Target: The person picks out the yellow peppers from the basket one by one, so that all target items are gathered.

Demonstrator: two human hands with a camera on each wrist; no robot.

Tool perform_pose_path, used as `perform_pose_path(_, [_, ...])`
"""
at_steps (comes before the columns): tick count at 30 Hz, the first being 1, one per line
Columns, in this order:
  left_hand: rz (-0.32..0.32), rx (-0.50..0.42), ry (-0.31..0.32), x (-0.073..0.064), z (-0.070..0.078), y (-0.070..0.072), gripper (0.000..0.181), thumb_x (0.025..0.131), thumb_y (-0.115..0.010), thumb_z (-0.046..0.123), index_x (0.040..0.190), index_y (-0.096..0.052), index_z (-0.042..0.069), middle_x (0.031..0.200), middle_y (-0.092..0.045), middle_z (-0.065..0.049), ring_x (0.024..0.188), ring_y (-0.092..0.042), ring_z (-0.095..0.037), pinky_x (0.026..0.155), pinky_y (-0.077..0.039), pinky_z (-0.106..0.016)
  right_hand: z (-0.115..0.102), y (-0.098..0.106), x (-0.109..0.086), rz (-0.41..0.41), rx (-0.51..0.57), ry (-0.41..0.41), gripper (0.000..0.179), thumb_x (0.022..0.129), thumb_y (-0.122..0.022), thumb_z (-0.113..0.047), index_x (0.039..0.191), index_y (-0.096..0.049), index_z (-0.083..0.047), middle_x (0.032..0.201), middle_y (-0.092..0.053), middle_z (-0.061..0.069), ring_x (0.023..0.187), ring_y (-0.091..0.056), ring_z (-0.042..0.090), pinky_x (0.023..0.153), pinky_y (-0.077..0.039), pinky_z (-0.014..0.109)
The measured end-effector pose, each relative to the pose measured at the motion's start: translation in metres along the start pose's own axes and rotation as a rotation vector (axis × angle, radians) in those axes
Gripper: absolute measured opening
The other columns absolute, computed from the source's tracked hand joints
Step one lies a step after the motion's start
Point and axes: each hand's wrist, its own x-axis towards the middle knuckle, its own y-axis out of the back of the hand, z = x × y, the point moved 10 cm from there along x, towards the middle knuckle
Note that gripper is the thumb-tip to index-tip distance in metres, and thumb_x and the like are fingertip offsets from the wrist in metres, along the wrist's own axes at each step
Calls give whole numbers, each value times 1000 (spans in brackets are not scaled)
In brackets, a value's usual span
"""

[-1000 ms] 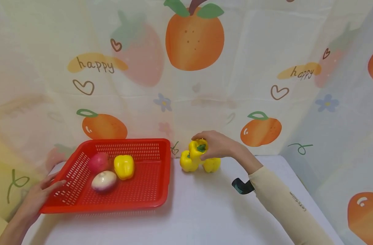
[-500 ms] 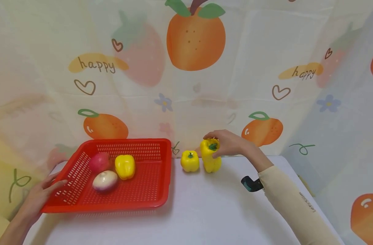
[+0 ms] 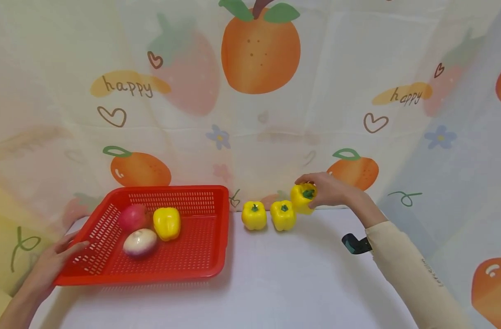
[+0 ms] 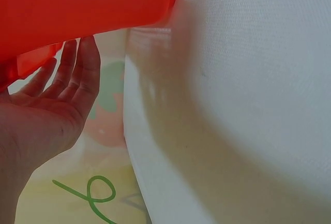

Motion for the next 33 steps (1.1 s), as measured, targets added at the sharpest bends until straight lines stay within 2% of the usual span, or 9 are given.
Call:
perform_pose_path(9, [7,-41,-8,-1,-1,1,75,98,-57,42,151,-28,-1,90,-54,32,76,-63,-5,67,-54,-27,29,5,0,21,-45,-4,59,75,-78,-6,131,-59,-5,126,-60,15,105,-53,29,94,-44,56])
perform_pose_path(17, [14,-36,-7,-2,-1,3,75,98,-57,41,151,-27,-2,91,-55,32,75,-63,-6,66,-54,-27,45,-3,2,23,-65,-18,58,75,-79,-6,129,-60,-5,124,-61,15,103,-54,29,93,-45,56])
perform_pose_path(27, [23,-45,-14,-4,0,3,70,99,-58,37,150,-30,-1,91,-56,31,74,-63,-5,65,-54,-26,56,-28,4,-2,-28,-26,57,74,-79,-5,129,-61,-4,126,-61,18,108,-54,35,95,-44,58])
perform_pose_path(33, [27,-28,-18,-4,3,1,72,99,-57,37,149,-28,-5,91,-54,32,74,-61,-4,66,-53,-25,72,-46,4,-30,2,-56,58,75,-79,-5,129,-60,-3,128,-59,20,111,-53,37,96,-43,58])
